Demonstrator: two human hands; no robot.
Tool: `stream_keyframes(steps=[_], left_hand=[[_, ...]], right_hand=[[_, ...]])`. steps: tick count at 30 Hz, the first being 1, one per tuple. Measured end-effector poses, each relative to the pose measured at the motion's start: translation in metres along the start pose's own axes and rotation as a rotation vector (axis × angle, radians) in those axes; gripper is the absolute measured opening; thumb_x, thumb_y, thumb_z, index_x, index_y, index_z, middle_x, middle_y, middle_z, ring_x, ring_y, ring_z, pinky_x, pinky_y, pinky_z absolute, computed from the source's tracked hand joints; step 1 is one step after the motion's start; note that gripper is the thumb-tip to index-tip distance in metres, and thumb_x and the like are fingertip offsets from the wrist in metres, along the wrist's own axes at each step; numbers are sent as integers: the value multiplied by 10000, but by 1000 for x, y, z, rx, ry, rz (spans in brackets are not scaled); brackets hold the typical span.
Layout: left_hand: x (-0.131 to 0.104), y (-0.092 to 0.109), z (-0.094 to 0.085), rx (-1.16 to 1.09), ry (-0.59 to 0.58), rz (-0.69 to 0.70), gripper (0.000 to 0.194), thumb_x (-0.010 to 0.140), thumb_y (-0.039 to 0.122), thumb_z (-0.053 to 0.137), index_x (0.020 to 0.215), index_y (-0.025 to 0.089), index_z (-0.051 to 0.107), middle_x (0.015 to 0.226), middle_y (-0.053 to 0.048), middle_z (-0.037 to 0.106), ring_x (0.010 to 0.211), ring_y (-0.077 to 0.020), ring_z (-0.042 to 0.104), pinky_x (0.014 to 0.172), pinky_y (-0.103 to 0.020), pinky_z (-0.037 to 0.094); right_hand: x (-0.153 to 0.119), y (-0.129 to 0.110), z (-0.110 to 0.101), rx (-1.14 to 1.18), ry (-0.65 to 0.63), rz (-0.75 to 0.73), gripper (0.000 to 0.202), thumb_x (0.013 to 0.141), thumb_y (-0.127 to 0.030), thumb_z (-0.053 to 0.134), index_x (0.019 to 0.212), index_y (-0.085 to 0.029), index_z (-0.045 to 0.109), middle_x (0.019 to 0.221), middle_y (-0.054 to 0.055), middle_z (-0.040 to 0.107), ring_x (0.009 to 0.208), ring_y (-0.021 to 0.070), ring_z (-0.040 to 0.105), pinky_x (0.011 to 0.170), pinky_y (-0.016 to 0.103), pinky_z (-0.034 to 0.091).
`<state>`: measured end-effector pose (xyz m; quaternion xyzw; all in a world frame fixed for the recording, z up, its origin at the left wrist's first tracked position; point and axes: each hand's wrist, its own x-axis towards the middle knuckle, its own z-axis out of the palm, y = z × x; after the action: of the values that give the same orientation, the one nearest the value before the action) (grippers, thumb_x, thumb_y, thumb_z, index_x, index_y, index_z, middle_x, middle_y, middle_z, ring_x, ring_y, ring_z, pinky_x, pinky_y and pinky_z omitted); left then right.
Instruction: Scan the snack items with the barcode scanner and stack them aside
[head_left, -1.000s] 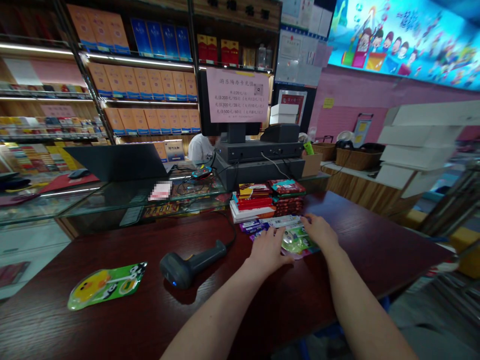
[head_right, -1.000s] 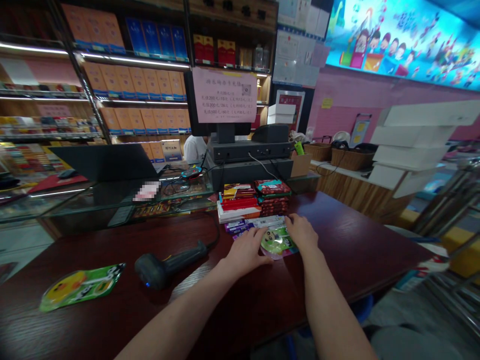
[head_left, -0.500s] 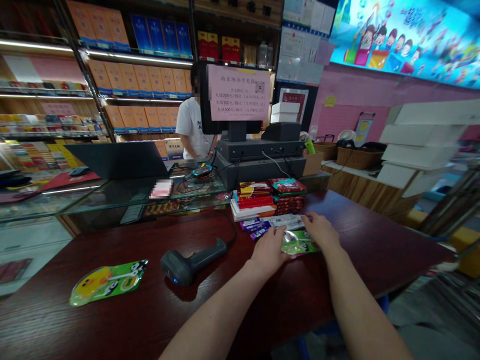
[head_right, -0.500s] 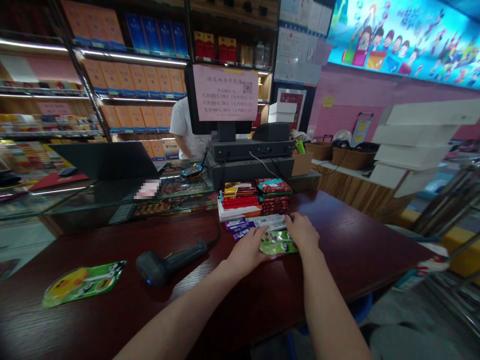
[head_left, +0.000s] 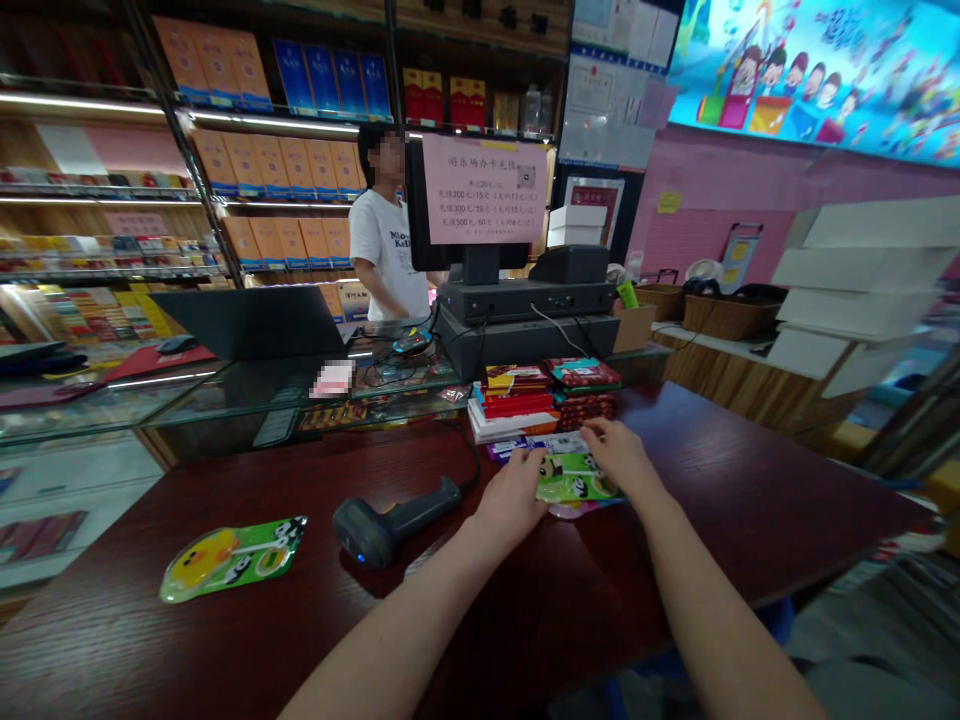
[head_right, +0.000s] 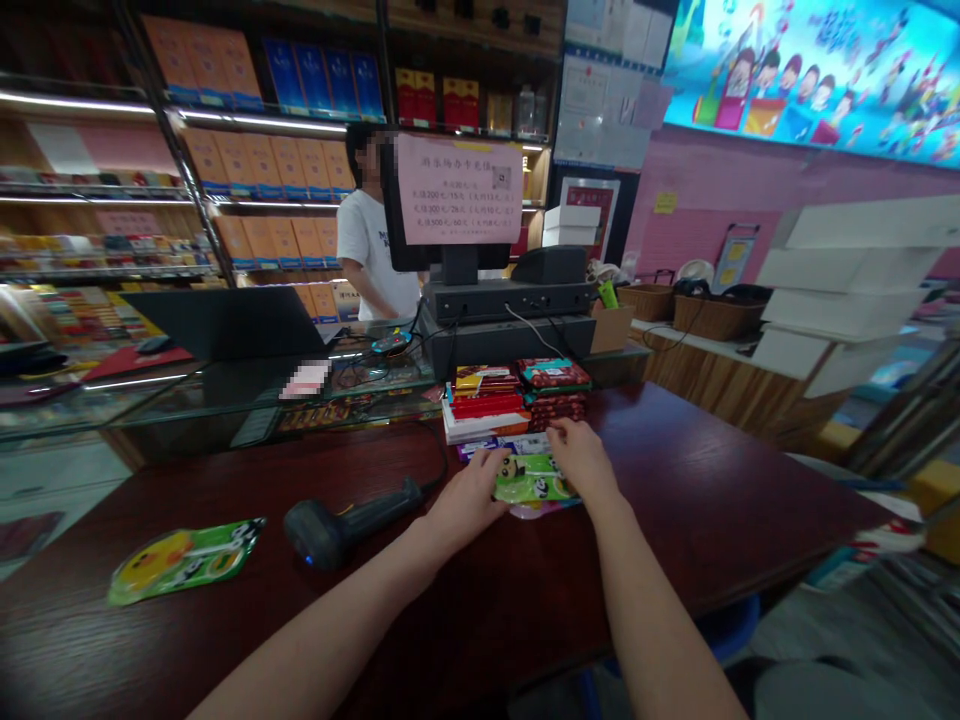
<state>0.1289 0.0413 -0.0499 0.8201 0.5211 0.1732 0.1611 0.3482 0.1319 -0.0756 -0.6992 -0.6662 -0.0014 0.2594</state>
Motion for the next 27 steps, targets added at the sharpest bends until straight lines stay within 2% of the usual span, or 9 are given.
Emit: stream_keyframes(steps=[4, 7, 12, 17, 19, 22, 24, 27], left_hand=[[-1, -6, -12, -33, 42, -6, 669, 815, 232, 651, 1422, 237, 372, 1361, -119, 498, 1188, -275, 607, 991, -360, 503], [-1, -14, -25, -33, 69, -11, 719, 775, 201, 697, 1419, 231, 379, 1379, -119, 496, 1245, -280, 573, 1018, -353, 486], [-4, -34, -51, 33, 64, -71, 822, 712, 161, 751, 1435, 227, 365, 1416, -131, 476, 1237, -286, 582, 1025, -367, 476], [-13, -62, -76, 65, 105, -80, 789, 703, 138, 742, 1411, 227, 406, 1372, -123, 509, 1258, -272, 566, 1037, -364, 457], [-18, -77, -84, 60, 130, -79, 797, 677, 133, 754, 1398, 226, 427, 1358, -117, 523, 1244, -269, 573, 1032, -364, 460], [-27, -98, -96, 66, 169, -63, 789, 658, 91, 732, 1385, 192, 441, 1373, -127, 528, 1265, -270, 552, 1046, -365, 451], [-35, -109, -103, 61, 189, -44, 766, 663, 74, 704, 1377, 180, 448, 1373, -131, 541, 1269, -261, 548, 1057, -362, 443], [-48, -122, -114, 46, 206, -39, 749, 674, 87, 694, 1374, 195, 451, 1384, -119, 551, 1270, -254, 547, 1074, -377, 430]], right_hand=[[-2, -18, -7, 85, 99, -108, 298, 940, -334, 502, 1088, -194, 721, 1032, 106, 687, 928, 225, 664, 873, 316, 478], [-5, -33, -9, 145, 104, -199, 287, 938, -313, 501, 1076, -194, 723, 1012, 94, 687, 933, 217, 657, 892, 313, 481], [-10, -63, -7, 236, 52, -337, 272, 936, -314, 508, 1048, -187, 721, 1022, 88, 692, 939, 204, 658, 920, 323, 490], [-18, -97, -4, 351, -61, -509, 299, 932, -345, 551, 1143, -184, 689, 1116, 109, 687, 1052, 231, 640, 989, 386, 475], [-21, -109, -1, 389, -114, -578, 375, 909, -375, 604, 1230, -184, 645, 1187, 117, 662, 1127, 241, 614, 1030, 402, 456], [-26, -125, 5, 416, -179, -648, 619, 809, -410, 734, 1354, -181, 551, 1293, 133, 602, 1219, 261, 566, 1079, 425, 425], [-29, -134, 8, 421, -219, -682, 751, 745, -381, 794, 1407, -185, 497, 1344, 140, 567, 1265, 270, 535, 1106, 440, 402], [-31, -147, 12, 425, -259, -725, 799, 724, -281, 796, 1440, -193, 455, 1394, 143, 536, 1298, 266, 511, 1132, 447, 374]])
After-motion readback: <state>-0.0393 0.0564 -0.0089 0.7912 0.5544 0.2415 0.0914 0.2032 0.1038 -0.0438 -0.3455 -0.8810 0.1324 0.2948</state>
